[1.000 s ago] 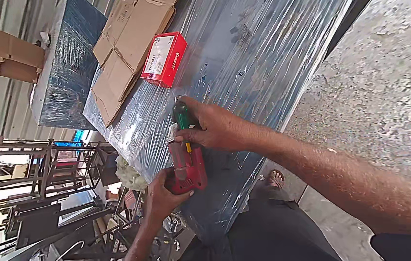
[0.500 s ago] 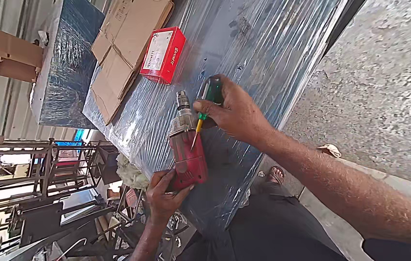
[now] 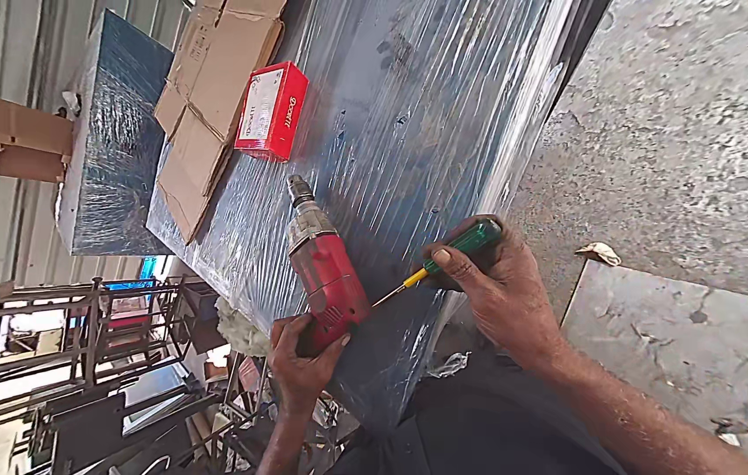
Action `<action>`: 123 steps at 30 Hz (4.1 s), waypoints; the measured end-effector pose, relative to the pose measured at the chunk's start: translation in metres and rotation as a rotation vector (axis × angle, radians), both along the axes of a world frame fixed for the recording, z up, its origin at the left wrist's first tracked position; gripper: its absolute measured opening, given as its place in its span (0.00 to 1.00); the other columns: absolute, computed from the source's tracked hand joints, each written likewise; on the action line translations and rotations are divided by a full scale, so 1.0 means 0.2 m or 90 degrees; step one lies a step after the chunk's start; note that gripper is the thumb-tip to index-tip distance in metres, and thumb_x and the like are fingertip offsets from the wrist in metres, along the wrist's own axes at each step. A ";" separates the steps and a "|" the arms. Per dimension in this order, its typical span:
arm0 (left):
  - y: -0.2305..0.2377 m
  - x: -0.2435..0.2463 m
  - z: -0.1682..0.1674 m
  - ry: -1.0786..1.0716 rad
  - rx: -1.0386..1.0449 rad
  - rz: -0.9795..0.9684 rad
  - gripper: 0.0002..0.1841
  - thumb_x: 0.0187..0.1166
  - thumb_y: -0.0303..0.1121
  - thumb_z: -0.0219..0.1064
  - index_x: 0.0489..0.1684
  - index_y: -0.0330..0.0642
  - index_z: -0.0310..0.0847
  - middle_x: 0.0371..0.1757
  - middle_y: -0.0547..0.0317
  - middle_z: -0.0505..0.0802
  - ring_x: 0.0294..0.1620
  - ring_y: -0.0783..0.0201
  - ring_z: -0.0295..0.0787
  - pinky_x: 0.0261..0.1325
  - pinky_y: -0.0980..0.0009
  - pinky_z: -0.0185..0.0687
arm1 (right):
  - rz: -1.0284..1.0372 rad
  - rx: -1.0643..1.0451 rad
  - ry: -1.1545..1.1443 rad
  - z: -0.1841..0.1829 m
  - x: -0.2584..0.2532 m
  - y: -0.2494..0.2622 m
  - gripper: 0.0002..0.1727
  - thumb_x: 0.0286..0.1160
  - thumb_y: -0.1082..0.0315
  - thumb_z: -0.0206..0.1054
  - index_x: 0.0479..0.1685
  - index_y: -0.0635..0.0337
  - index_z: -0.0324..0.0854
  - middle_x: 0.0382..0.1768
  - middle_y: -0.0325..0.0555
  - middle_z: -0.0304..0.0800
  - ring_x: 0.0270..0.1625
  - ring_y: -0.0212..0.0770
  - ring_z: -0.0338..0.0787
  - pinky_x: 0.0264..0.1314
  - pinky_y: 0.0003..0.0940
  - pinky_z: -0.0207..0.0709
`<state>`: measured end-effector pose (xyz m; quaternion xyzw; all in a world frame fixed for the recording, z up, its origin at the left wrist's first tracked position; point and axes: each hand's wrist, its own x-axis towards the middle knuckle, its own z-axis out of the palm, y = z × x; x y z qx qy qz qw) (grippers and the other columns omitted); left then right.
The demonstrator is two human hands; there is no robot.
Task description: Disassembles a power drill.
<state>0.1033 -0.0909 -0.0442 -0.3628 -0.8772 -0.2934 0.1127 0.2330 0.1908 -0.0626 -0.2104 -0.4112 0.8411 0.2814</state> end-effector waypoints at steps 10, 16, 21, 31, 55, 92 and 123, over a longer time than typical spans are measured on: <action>0.01 0.01 0.00 -0.033 0.010 0.010 0.33 0.45 0.55 0.90 0.48 0.42 0.92 0.44 0.63 0.90 0.49 0.69 0.86 0.55 0.73 0.86 | -0.115 -0.071 -0.003 -0.02 0.01 -0.10 0.19 0.74 0.78 0.73 0.57 0.58 0.70 0.43 0.54 0.94 0.40 0.53 0.98 0.41 0.47 0.97; 0.01 0.00 0.00 -0.041 0.020 0.010 0.33 0.45 0.56 0.90 0.47 0.43 0.93 0.43 0.62 0.91 0.48 0.67 0.87 0.54 0.71 0.87 | -0.088 -0.066 -0.018 -0.03 0.03 -0.09 0.19 0.77 0.75 0.72 0.58 0.57 0.68 0.42 0.53 0.93 0.37 0.52 0.98 0.38 0.46 0.97; 0.01 0.00 0.01 -0.039 0.004 0.013 0.33 0.44 0.56 0.90 0.46 0.43 0.93 0.42 0.64 0.91 0.46 0.68 0.87 0.52 0.72 0.87 | -0.070 -0.070 -0.022 0.00 0.02 -0.09 0.19 0.78 0.75 0.71 0.60 0.56 0.68 0.42 0.53 0.92 0.36 0.52 0.98 0.37 0.47 0.97; 0.02 0.00 0.02 -0.025 -0.010 0.008 0.35 0.48 0.58 0.88 0.49 0.40 0.92 0.43 0.61 0.92 0.46 0.68 0.88 0.52 0.71 0.88 | -0.017 0.286 0.126 0.15 0.03 -0.08 0.20 0.76 0.70 0.76 0.59 0.52 0.70 0.46 0.42 0.95 0.40 0.40 0.97 0.39 0.32 0.95; 0.10 -0.06 0.12 -0.025 -0.087 -0.099 0.30 0.51 0.55 0.86 0.45 0.40 0.92 0.37 0.66 0.90 0.35 0.74 0.88 0.40 0.75 0.90 | 0.082 0.721 -0.284 -0.20 0.50 -0.39 0.23 0.87 0.46 0.55 0.78 0.29 0.79 0.35 0.39 0.89 0.28 0.39 0.88 0.25 0.40 0.79; 0.09 -0.17 0.10 -0.051 -0.037 -0.194 0.26 0.49 0.55 0.88 0.38 0.44 0.93 0.32 0.70 0.91 0.33 0.76 0.88 0.39 0.76 0.90 | -0.027 0.859 -0.358 -0.11 0.35 -0.61 0.25 0.88 0.55 0.52 0.81 0.30 0.78 0.25 0.41 0.82 0.16 0.42 0.79 0.13 0.39 0.68; 0.13 -0.18 0.15 -0.060 -0.054 -0.215 0.25 0.49 0.54 0.87 0.35 0.44 0.92 0.31 0.69 0.93 0.30 0.76 0.91 0.35 0.75 0.93 | 0.061 0.806 -0.280 -0.07 0.34 -0.53 0.25 0.88 0.57 0.54 0.81 0.38 0.79 0.28 0.42 0.85 0.21 0.41 0.84 0.20 0.38 0.78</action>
